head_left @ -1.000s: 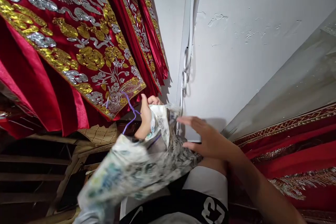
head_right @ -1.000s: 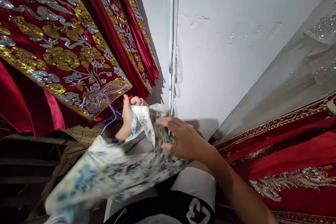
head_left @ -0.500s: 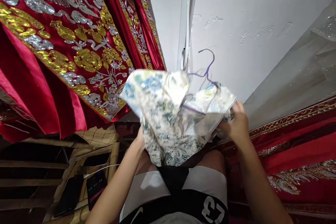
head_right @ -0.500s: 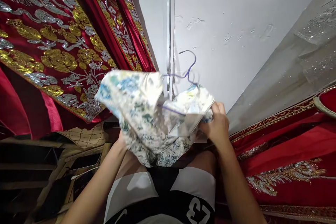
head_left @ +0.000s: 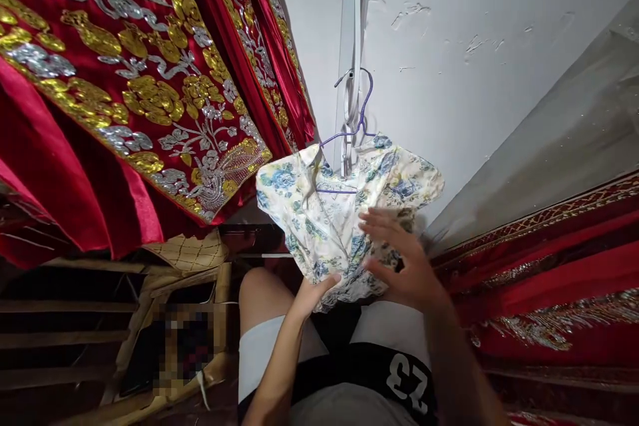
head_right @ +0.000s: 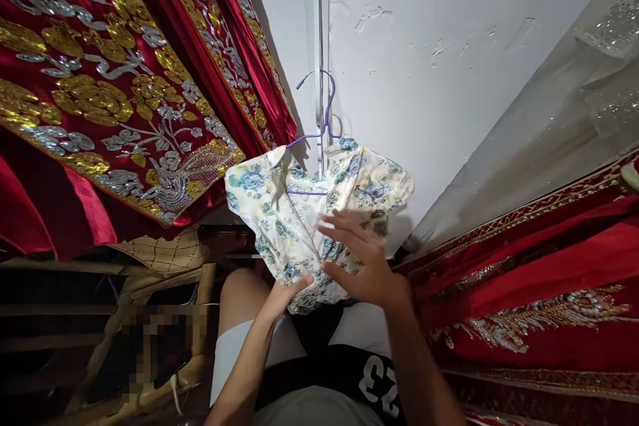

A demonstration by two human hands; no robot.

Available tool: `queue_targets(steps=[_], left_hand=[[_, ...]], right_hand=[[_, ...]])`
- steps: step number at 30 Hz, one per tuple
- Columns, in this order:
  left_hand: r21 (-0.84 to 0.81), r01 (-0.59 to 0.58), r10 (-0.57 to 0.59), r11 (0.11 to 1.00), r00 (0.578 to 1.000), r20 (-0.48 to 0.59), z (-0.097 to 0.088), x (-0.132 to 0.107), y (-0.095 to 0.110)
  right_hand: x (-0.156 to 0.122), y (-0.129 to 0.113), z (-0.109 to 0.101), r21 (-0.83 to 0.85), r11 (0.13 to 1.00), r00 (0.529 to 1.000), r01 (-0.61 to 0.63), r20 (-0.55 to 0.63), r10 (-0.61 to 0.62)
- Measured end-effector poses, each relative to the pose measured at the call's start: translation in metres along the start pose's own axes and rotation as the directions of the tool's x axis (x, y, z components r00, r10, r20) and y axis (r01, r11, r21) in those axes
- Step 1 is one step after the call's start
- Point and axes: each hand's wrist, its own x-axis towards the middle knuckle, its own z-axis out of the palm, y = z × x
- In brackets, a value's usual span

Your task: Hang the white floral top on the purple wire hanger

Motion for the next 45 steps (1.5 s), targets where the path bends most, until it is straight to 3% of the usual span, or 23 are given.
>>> queue_targets(steps=[1, 3, 4, 6, 8, 10, 15, 17, 18, 19, 20, 21, 22, 23, 24, 26, 28, 31, 33, 36, 39, 42, 45], left_hand=[[-0.008, 0.002, -0.002, 1.000, 1.000, 0.000, 0.003, -0.001, -0.003], [0.011, -0.015, 0.015, 1.000, 1.000, -0.004, 0.008, -0.002, -0.005], [0.026, -0.031, 0.031, 0.999, 0.999, -0.010, 0.009, -0.002, -0.005], [0.052, -0.064, 0.065, 0.997, 0.998, -0.025, 0.010, -0.003, -0.004], [0.081, -0.085, 0.087, 0.993, 0.996, -0.026, 0.010, -0.005, -0.002], [0.118, -0.096, 0.096, 0.988, 0.995, 0.004, 0.009, -0.009, 0.002], [0.170, -0.123, 0.106, 0.978, 0.989, 0.103, 0.007, -0.015, 0.010], [0.182, -0.129, 0.125, 0.975, 0.991, 0.037, 0.003, -0.015, 0.008], [0.193, -0.151, 0.164, 0.969, 0.985, -0.052, 0.001, -0.015, 0.006], [0.214, -0.201, 0.241, 0.956, 0.954, -0.182, -0.002, -0.015, 0.002], [0.260, -0.273, 0.350, 0.926, 0.877, -0.328, -0.004, -0.015, -0.002], [0.340, -0.347, 0.475, 0.874, 0.757, -0.449, -0.005, -0.015, -0.007], [0.438, -0.406, 0.593, 0.802, 0.626, -0.506, -0.004, -0.015, -0.012], [0.530, -0.449, 0.692, 0.719, 0.533, -0.487, -0.002, -0.015, -0.017], [0.593, -0.486, 0.759, 0.643, 0.507, -0.408, 0.002, -0.014, -0.021], [0.600, -0.557, 0.782, 0.574, 0.591, -0.200, 0.014, -0.012, -0.027], [0.526, -0.595, 0.738, 0.607, 0.668, -0.095, 0.028, -0.008, -0.028], [0.474, -0.598, 0.701, 0.647, 0.711, -0.059, 0.042, -0.002, -0.026], [0.480, -0.608, 0.672, 0.632, 0.739, 0.052, 0.043, 0.002, -0.026], [0.523, -0.629, 0.624, 0.576, 0.751, 0.216, 0.035, 0.009, -0.026], [0.577, -0.639, 0.577, 0.510, 0.751, 0.322, 0.022, 0.017, -0.019], [0.609, -0.622, 0.516, 0.492, 0.772, 0.372, 0.014, 0.022, 0.008], [0.552, -0.651, 0.560, 0.521, 0.749, 0.355, 0.015, 0.022, 0.059]], right_hand=[[-0.017, 0.003, 0.018, 0.087, 0.992, 0.990, -0.087, -0.101, 0.095], [-0.046, 0.014, 0.055, 0.210, 0.910, 0.870, -0.357, -0.281, 0.406], [-0.059, 0.021, 0.070, 0.242, 0.855, 0.815, -0.459, -0.268, 0.513], [-0.075, 0.031, 0.091, 0.279, 0.755, 0.773, -0.594, -0.063, 0.631], [-0.080, 0.035, 0.096, 0.260, 0.711, 0.752, -0.653, 0.113, 0.650], [-0.076, 0.034, 0.089, 0.227, 0.713, 0.747, -0.664, 0.164, 0.644], [-0.060, 0.028, 0.071, 0.206, 0.733, 0.761, -0.648, 0.122, 0.637], [-0.059, 0.028, 0.072, 0.242, 0.730, 0.765, -0.639, 0.106, 0.635], [-0.060, 0.029, 0.074, 0.279, 0.717, 0.761, -0.639, 0.092, 0.642], [-0.061, 0.029, 0.076, 0.327, 0.693, 0.749, -0.642, 0.077, 0.658], [-0.063, 0.030, 0.080, 0.379, 0.658, 0.729, -0.650, 0.066, 0.681], [-0.064, 0.030, 0.084, 0.427, 0.617, 0.703, -0.661, 0.067, 0.708], [-0.065, 0.029, 0.088, 0.466, 0.575, 0.679, -0.673, 0.079, 0.730], [-0.065, 0.028, 0.092, 0.496, 0.538, 0.662, -0.681, 0.103, 0.743], [-0.065, 0.027, 0.096, 0.519, 0.509, 0.654, -0.686, 0.133, 0.745], [-0.064, 0.023, 0.102, 0.549, 0.481, 0.663, -0.684, 0.192, 0.724], [-0.059, 0.019, 0.101, 0.543, 0.487, 0.679, -0.684, 0.229, 0.698], [-0.037, 0.018, 0.082, 0.485, 0.517, 0.667, -0.705, 0.207, 0.715], [-0.009, 0.019, 0.057, 0.511, 0.522, 0.665, -0.683, 0.138, 0.734], [0.049, 0.015, 0.012, 0.638, 0.530, 0.711, -0.559, 0.041, 0.702], [0.099, 0.000, -0.019, 0.687, 0.582, 0.800, -0.434, -0.002, 0.600], [0.114, -0.022, -0.023, 0.649, 0.669, 0.849, -0.361, -0.067, 0.524], [0.102, -0.036, -0.012, 0.599, 0.715, 0.855, -0.359, -0.095, 0.510]])
